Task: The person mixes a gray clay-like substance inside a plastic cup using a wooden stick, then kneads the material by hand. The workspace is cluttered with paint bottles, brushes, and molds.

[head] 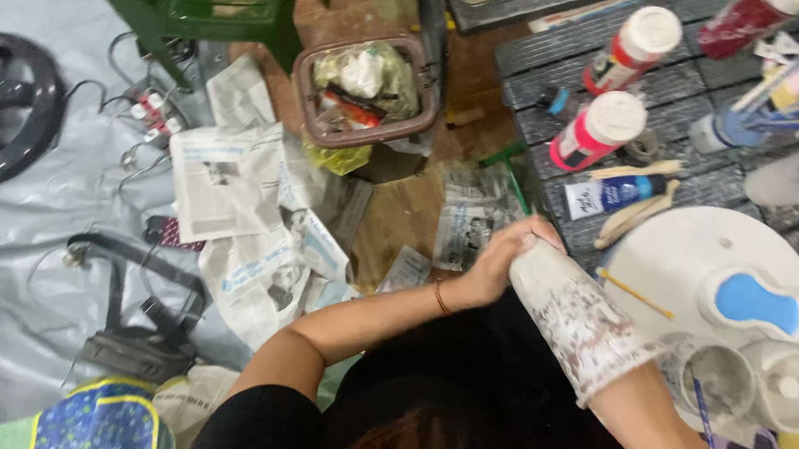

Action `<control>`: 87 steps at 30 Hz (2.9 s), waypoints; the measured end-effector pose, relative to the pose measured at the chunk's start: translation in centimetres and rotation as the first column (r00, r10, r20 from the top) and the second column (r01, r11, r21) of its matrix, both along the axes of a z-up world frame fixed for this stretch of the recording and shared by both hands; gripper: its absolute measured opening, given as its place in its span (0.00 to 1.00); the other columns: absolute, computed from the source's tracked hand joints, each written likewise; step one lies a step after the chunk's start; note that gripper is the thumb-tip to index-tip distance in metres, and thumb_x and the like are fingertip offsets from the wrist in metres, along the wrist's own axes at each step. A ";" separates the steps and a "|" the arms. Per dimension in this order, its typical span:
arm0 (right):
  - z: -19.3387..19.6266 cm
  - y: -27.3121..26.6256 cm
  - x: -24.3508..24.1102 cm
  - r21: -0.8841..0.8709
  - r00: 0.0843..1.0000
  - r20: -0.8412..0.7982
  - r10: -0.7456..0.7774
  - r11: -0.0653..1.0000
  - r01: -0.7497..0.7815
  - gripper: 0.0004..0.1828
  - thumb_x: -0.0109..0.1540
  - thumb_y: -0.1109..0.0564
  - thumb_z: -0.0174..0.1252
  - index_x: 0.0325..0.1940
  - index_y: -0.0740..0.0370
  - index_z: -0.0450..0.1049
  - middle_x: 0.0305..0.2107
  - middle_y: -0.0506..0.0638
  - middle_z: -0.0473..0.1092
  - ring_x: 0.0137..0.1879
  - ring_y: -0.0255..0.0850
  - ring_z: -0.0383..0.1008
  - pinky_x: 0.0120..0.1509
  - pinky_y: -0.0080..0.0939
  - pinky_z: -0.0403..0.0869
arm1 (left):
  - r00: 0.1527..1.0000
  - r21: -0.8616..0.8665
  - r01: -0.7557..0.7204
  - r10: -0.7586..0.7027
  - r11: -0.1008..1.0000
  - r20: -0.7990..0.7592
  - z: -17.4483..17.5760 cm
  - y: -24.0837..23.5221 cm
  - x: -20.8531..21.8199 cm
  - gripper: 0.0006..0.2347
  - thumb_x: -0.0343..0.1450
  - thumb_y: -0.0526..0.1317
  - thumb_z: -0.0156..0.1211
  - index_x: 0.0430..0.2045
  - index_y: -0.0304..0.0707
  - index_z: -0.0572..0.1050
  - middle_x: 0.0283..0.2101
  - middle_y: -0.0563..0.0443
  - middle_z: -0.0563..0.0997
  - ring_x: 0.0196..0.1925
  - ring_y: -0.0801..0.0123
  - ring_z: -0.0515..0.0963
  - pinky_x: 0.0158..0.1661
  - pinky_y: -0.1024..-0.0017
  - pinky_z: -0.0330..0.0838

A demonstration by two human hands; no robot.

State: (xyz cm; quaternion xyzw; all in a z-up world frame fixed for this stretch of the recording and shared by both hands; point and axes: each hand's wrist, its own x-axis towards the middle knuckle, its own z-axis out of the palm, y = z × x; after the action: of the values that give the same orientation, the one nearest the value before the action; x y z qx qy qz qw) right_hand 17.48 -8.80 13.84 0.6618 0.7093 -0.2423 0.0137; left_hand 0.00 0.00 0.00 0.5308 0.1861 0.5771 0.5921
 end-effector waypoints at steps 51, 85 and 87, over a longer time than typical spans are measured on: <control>3.7 2.4 -2.6 0.591 0.932 0.141 0.334 0.727 -0.350 0.17 0.57 0.60 0.54 0.49 0.67 0.76 0.33 0.55 0.77 0.31 0.45 0.80 0.32 0.43 0.77 | 0.877 -0.333 0.479 -0.461 0.812 0.139 0.9 6.8 0.4 0.13 0.79 0.42 0.41 0.37 0.32 0.72 0.37 0.52 0.76 0.41 0.74 0.75 0.47 0.74 0.69; 6.8 -0.5 -2.5 0.216 0.897 -0.429 -0.109 0.951 0.219 0.18 0.64 0.54 0.54 0.54 0.67 0.76 0.46 0.58 0.78 0.52 0.48 0.79 0.55 0.40 0.75 | 0.902 -0.209 0.405 -0.352 0.890 0.250 4.2 5.0 2.4 0.13 0.73 0.42 0.43 0.38 0.30 0.72 0.40 0.43 0.79 0.44 0.65 0.78 0.51 0.70 0.71; 7.1 -0.5 -1.2 -0.029 0.847 -0.412 -0.337 0.934 0.357 0.18 0.63 0.52 0.54 0.51 0.67 0.77 0.43 0.56 0.78 0.49 0.47 0.80 0.53 0.42 0.76 | 0.967 -0.003 0.240 -0.238 0.971 0.091 4.9 5.3 2.2 0.13 0.73 0.41 0.43 0.39 0.29 0.73 0.42 0.44 0.79 0.48 0.66 0.77 0.55 0.70 0.69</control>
State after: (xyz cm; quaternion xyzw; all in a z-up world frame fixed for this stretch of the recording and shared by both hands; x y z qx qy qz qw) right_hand 16.32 -9.27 20.94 0.7134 0.5706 -0.3566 -0.1955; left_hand 2.19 5.30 4.85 0.5186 0.0978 0.5237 0.6688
